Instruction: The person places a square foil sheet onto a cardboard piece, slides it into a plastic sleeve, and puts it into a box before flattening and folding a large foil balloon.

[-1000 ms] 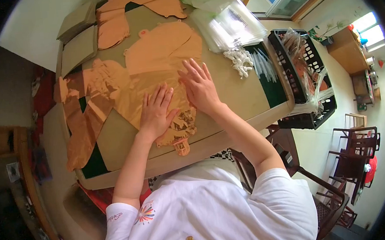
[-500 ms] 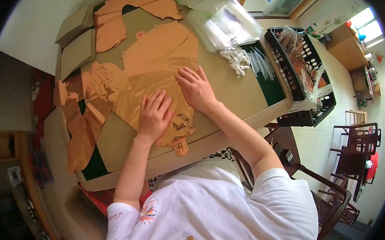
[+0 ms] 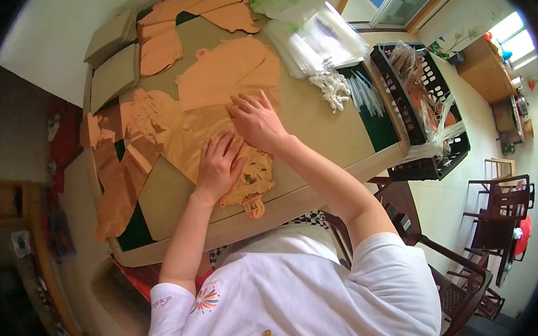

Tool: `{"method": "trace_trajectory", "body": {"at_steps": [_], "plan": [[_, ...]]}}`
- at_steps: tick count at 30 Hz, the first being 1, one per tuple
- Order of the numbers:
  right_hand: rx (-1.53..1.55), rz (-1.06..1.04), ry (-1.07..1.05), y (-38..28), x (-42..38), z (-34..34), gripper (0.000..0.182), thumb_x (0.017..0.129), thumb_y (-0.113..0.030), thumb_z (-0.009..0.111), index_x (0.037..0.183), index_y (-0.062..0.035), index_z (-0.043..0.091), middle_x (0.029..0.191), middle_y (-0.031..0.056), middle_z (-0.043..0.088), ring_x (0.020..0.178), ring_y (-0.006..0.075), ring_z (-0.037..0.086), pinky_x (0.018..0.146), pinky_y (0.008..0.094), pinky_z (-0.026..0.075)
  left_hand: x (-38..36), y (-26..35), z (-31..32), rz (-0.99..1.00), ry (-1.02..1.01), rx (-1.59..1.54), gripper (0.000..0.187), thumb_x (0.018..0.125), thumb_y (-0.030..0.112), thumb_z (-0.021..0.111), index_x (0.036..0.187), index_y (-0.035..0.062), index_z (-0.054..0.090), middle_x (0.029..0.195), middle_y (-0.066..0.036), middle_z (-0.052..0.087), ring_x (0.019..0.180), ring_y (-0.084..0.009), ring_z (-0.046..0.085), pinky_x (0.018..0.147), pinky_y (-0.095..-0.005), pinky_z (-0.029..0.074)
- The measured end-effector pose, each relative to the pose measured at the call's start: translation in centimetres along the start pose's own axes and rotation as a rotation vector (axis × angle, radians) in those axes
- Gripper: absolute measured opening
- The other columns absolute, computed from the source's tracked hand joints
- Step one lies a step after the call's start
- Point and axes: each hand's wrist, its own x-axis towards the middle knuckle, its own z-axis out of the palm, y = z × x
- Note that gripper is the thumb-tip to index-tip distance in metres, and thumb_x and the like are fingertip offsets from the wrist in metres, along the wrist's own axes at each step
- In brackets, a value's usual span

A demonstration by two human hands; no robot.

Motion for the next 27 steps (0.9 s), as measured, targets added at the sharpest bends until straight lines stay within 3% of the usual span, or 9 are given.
{"method": "trace_trajectory", "body": {"at_steps": [4, 10, 13, 16, 19, 22, 25, 27], "plan": [[-0.002, -0.013, -0.090, 0.5, 0.6, 0.5, 0.037, 0.093, -0.018, 0.056, 0.130, -0.0124, 0.054, 0.138, 0.0094, 0.051, 0.134, 0.0276, 0.040, 0.112, 0.0547, 0.026, 0.0, -0.2, 0.0, -0.022, 0.044, -0.021, 0.035, 0.086, 0.025, 0.064, 0.116, 0.0063, 0.063, 0.129, -0.015, 0.054, 0.126, -0.0287, 0.046, 0.107, -0.0502, 0.032], [0.018, 0.004, -0.068, 0.7, 0.1, 0.6, 0.038, 0.093, -0.018, 0.056, 0.131, -0.0124, 0.053, 0.138, 0.0088, 0.050, 0.134, 0.0267, 0.041, 0.111, 0.0556, 0.026, 0.0, -0.1, 0.1, -0.010, 0.044, -0.016, 0.033, 0.084, 0.021, 0.066, 0.114, 0.0063, 0.064, 0.127, -0.014, 0.056, 0.125, -0.0279, 0.047, 0.105, -0.0493, 0.034], [-0.021, -0.023, -0.033, 1.0, 0.1, 0.9, 0.042, 0.091, -0.019, 0.059, 0.132, -0.0120, 0.053, 0.137, 0.0110, 0.051, 0.130, 0.0295, 0.044, 0.110, 0.0520, 0.029, 0.0, -0.1, 0.1, -0.008, 0.046, -0.014, 0.032, 0.083, 0.020, 0.066, 0.112, 0.0064, 0.065, 0.127, -0.014, 0.056, 0.124, -0.0280, 0.047, 0.105, -0.0491, 0.034], [0.107, 0.059, 0.256, 2.5, 0.5, 1.2, 0.037, 0.089, -0.024, 0.060, 0.124, -0.0108, 0.057, 0.124, 0.0139, 0.056, 0.119, 0.0315, 0.050, 0.101, 0.0497, 0.038, 0.0, -0.3, 0.2, -0.012, 0.042, -0.012, 0.031, 0.083, 0.019, 0.066, 0.111, 0.0064, 0.064, 0.126, -0.014, 0.056, 0.124, -0.0286, 0.048, 0.105, -0.0490, 0.035], [-0.151, 0.488, 0.255, 3.7, 0.9, -0.4, 0.029, 0.085, -0.023, 0.063, 0.110, -0.0093, 0.062, 0.109, 0.0150, 0.059, 0.106, 0.0337, 0.053, 0.092, 0.0473, 0.043, -0.1, -0.3, 0.3, -0.024, 0.058, -0.022, 0.029, 0.083, 0.018, 0.066, 0.110, 0.0065, 0.064, 0.126, -0.014, 0.057, 0.123, -0.0289, 0.049, 0.106, -0.0493, 0.035], [-0.065, 0.565, 0.109, 5.1, 0.9, -1.4, 0.021, 0.083, -0.020, 0.064, 0.100, -0.0081, 0.062, 0.099, 0.0142, 0.060, 0.101, 0.0337, 0.055, 0.090, 0.0448, 0.045, 0.1, -0.3, 0.4, -0.018, 0.082, -0.044, 0.028, 0.083, 0.017, 0.066, 0.109, 0.0070, 0.064, 0.125, -0.014, 0.057, 0.123, -0.0287, 0.049, 0.106, -0.0494, 0.035], [0.017, 0.544, 0.093, 5.4, 1.0, -1.6, 0.017, 0.083, -0.016, 0.063, 0.096, -0.0060, 0.060, 0.096, 0.0147, 0.063, 0.097, 0.0328, 0.058, 0.083, 0.0410, 0.049, 0.1, -0.3, 0.2, -0.007, 0.078, -0.038, 0.028, 0.082, 0.016, 0.066, 0.109, 0.0076, 0.065, 0.124, -0.014, 0.057, 0.122, -0.0285, 0.050, 0.105, -0.0494, 0.035], [0.179, 0.659, 0.002, 4.7, 1.6, -2.6, 0.017, 0.084, -0.014, 0.062, 0.099, -0.0050, 0.060, 0.095, 0.0153, 0.064, 0.096, 0.0320, 0.061, 0.078, 0.0395, 0.051, 0.0, -0.2, 0.0, -0.007, 0.074, -0.028, 0.028, 0.082, 0.016, 0.067, 0.108, 0.0079, 0.065, 0.123, -0.013, 0.057, 0.122, -0.0284, 0.050, 0.105, -0.0494, 0.036]]}}
